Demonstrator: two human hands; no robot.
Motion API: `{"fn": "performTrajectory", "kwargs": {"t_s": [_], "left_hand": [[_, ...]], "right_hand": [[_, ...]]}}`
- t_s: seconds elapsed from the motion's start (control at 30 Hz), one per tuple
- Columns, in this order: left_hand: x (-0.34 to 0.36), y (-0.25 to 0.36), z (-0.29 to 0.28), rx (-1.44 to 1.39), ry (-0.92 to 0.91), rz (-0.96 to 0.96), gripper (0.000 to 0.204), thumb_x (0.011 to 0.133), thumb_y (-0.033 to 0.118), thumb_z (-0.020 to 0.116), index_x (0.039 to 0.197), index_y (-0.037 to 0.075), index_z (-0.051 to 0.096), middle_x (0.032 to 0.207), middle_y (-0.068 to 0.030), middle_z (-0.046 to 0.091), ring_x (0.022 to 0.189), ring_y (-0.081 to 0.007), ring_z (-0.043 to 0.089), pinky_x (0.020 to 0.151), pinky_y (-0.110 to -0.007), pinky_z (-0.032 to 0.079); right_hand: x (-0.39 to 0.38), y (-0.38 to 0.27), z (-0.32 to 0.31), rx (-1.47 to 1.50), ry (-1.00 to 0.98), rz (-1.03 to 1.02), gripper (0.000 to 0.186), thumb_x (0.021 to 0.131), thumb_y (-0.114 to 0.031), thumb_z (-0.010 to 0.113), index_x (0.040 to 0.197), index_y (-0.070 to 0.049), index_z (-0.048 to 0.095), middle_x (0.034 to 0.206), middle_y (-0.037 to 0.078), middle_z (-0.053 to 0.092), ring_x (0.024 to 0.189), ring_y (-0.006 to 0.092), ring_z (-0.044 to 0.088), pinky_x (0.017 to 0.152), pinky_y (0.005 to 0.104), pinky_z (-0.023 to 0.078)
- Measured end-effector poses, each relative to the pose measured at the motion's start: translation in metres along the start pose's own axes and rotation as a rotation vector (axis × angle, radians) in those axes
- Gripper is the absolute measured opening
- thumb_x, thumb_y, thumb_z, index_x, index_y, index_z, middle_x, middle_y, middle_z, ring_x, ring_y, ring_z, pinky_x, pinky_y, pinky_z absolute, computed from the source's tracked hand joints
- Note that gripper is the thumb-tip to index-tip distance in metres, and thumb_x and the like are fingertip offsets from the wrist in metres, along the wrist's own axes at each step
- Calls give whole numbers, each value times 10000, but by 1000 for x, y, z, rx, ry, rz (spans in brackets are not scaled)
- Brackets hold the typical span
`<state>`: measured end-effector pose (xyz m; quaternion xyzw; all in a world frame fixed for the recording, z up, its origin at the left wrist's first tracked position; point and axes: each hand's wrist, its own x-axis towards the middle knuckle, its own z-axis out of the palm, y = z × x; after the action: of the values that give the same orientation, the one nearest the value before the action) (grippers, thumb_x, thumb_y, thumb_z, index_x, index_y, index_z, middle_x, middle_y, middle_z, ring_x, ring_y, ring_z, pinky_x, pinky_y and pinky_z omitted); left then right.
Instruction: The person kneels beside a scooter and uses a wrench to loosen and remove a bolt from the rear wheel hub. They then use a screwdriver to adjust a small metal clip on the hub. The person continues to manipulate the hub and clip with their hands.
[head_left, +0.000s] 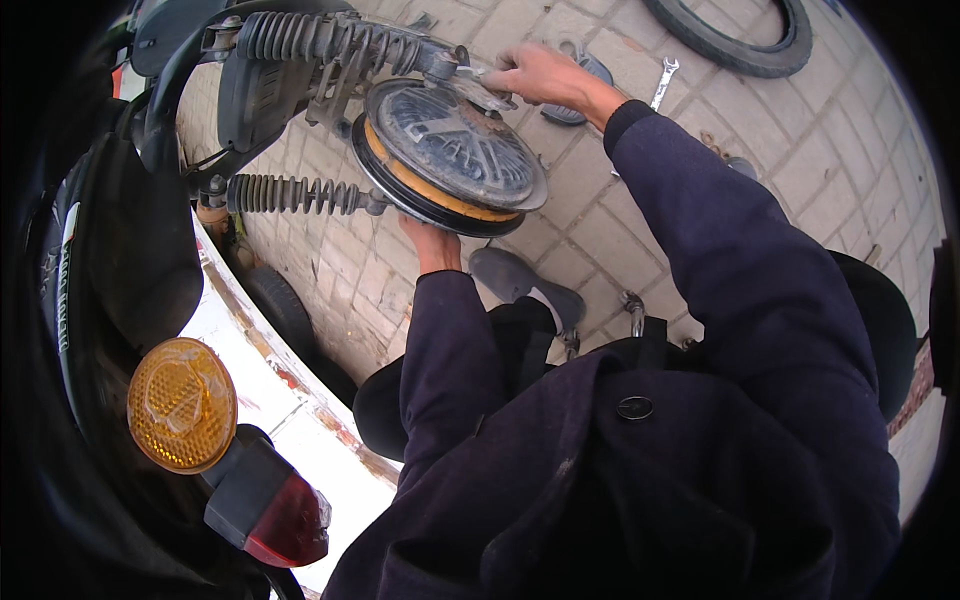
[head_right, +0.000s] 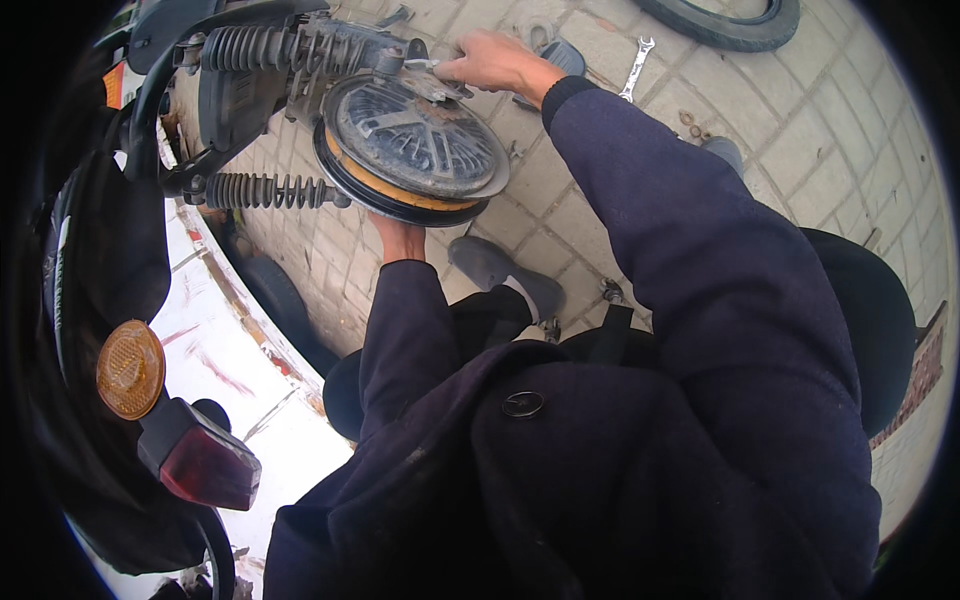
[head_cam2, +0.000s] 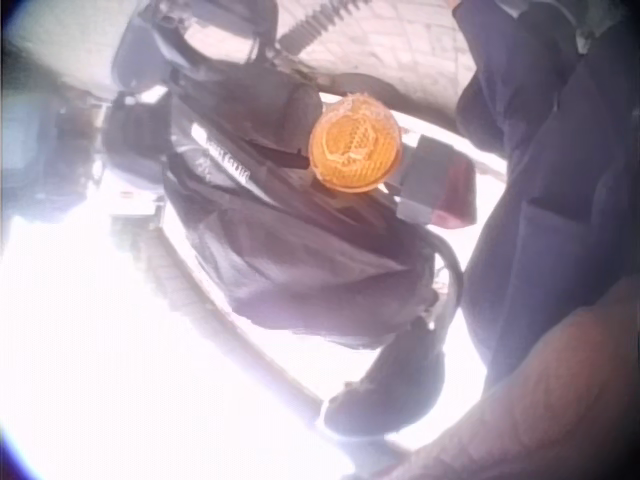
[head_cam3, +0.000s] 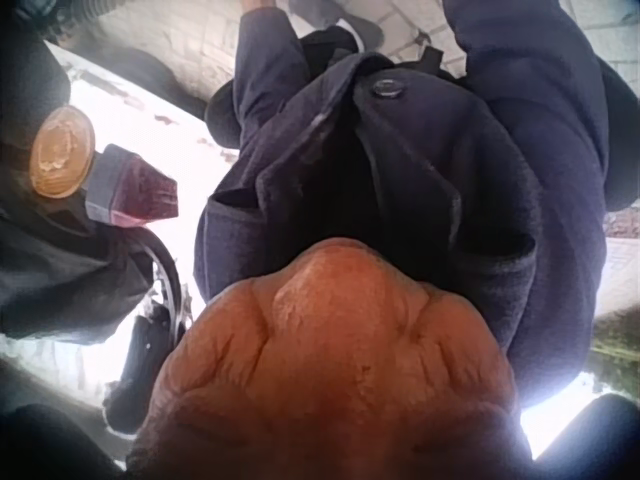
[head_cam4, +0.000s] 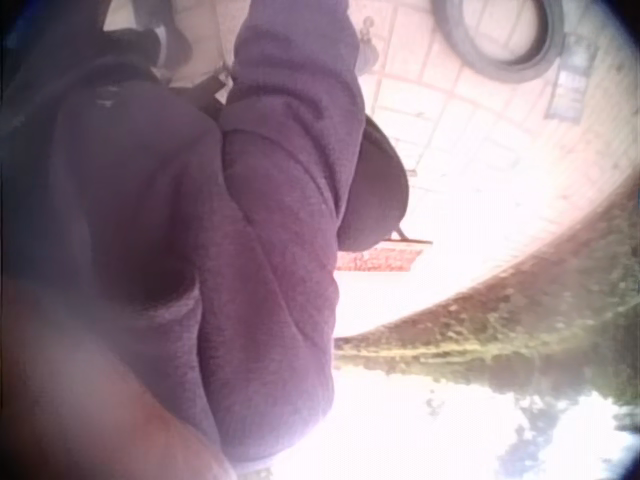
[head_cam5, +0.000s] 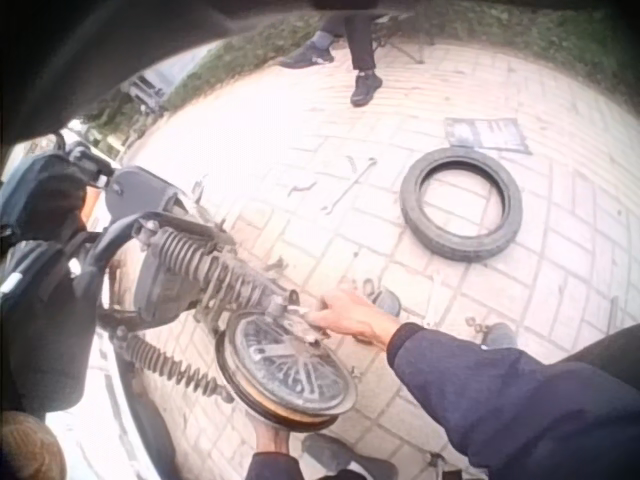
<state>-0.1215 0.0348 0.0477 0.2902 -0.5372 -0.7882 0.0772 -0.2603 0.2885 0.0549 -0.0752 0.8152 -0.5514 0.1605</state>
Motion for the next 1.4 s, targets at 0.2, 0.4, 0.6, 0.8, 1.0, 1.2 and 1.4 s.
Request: {"fn": "performTrajectory", "kwargs": {"t_s": [0.2,0.4,0.6,0.8,1.0,1.2,1.4], "left_hand": [[-1,0,3,-74,-71,-30,399,1048,192,473,1396,-4,474,1313,-131,603,1141,-276,634,974,-414,533],[0,-4,-2,-44,28,-22,379,1043,186,476,1369,-7,495,1278,-126,619,1106,-274,645,957,-415,539],[6,-11,-12,-12,66,-17,340,1026,181,515,1313,-2,530,1199,-101,648,1036,-243,663,890,-395,545],[8,-13,-16,30,110,-42,370,1031,208,511,1345,14,508,1234,-81,630,1081,-240,637,919,-414,534],[7,-12,-14,-75,42,-118,401,1065,268,428,1369,16,495,1322,-107,593,1184,-268,592,1017,-431,493],[-5,-15,3,-131,-59,-171,541,1055,429,425,1472,85,423,1473,-115,500,1318,-309,501,1120,-469,415],[-23,-28,23,-367,-217,-328,613,1029,528,405,1493,128,413,1507,-102,473,1363,-327,454,1141,-526,366]], "right_hand": [[13,-15,-1,57,45,-360,279,925,-205,618,1108,5,639,915,161,674,809,269,655,748,379,511],[5,-20,3,-129,158,-473,249,962,-216,602,1134,-42,648,980,171,688,920,354,650,786,420,500],[0,-14,9,-118,208,-467,253,984,-251,582,1115,-48,657,958,187,669,901,387,622,780,424,491],[9,5,6,232,-6,-98,475,1000,-434,577,1220,-18,640,1045,142,710,980,274,668,828,389,499],[-19,30,3,457,-151,43,856,905,-710,547,1408,-18,523,1344,193,585,1236,302,557,1033,405,442],[-19,22,20,431,-164,-3,793,966,-666,483,1375,10,545,1306,172,605,1212,270,541,1026,361,422],[-13,22,50,525,72,-16,829,954,-685,484,1300,63,573,1205,223,635,1165,306,579,1014,383,420]]}}
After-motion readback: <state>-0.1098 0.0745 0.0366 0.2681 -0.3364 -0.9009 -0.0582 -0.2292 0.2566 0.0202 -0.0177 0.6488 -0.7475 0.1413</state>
